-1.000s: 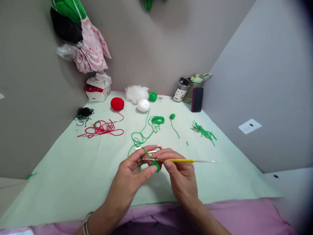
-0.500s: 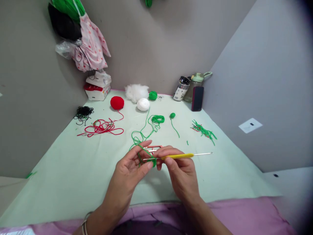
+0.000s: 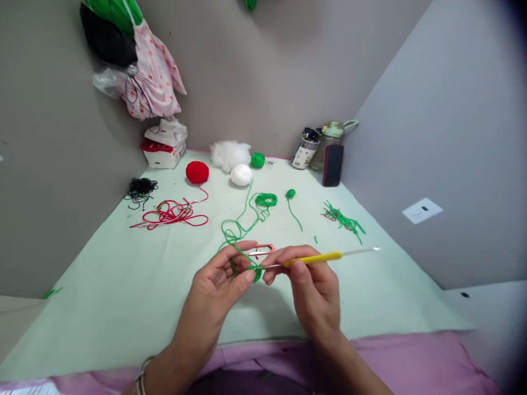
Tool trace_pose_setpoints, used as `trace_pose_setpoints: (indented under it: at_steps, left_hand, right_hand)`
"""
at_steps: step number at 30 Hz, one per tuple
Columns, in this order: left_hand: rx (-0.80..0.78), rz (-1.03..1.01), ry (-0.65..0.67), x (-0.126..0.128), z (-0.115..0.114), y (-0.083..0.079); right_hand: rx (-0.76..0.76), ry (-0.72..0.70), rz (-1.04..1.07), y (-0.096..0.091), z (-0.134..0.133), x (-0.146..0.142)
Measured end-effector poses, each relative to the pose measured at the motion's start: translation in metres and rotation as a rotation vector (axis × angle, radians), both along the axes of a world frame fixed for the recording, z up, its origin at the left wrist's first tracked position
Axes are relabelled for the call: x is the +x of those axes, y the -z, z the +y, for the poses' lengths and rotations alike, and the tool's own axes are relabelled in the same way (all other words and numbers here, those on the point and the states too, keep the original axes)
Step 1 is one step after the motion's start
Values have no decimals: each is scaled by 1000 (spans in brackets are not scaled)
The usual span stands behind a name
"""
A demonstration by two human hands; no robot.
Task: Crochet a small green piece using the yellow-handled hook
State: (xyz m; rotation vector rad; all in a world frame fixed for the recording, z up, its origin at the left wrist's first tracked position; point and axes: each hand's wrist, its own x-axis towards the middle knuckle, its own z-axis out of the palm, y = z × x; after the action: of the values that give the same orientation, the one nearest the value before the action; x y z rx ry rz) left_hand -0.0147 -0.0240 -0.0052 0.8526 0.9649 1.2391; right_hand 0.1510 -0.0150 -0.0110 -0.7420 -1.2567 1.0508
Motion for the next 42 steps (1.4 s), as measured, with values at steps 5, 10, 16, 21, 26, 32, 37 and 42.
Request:
trace_pose_setpoints:
  at_steps: [5, 10, 16, 21, 26, 32, 37, 42]
  left_hand:
    - [66, 142, -77, 0, -2, 0]
    - [49, 102, -112, 4, -3, -1]
    - [-235, -310, 120, 0, 5, -7]
    - [-123, -215, 67, 1, 5, -8]
    - [-56, -190, 16, 8, 2, -3]
    - [-259, -398, 144, 5, 8, -4]
    - [-173, -309, 84, 5, 8, -3]
    - [-48, -182, 94, 8, 2, -3]
  right_hand:
    - [362, 86, -398, -3, -7, 6]
    - [621, 180, -778, 3, -9, 8]
    - [403, 216, -420, 3, -7, 3]
    - [133, 66, -82, -6, 1, -4]
    - [316, 140, -359, -2, -4, -4]
    - [345, 219, -381, -2, -3, 4]
    - [15, 41, -7, -2, 6, 2]
    - [25, 6, -37, 1, 5, -2]
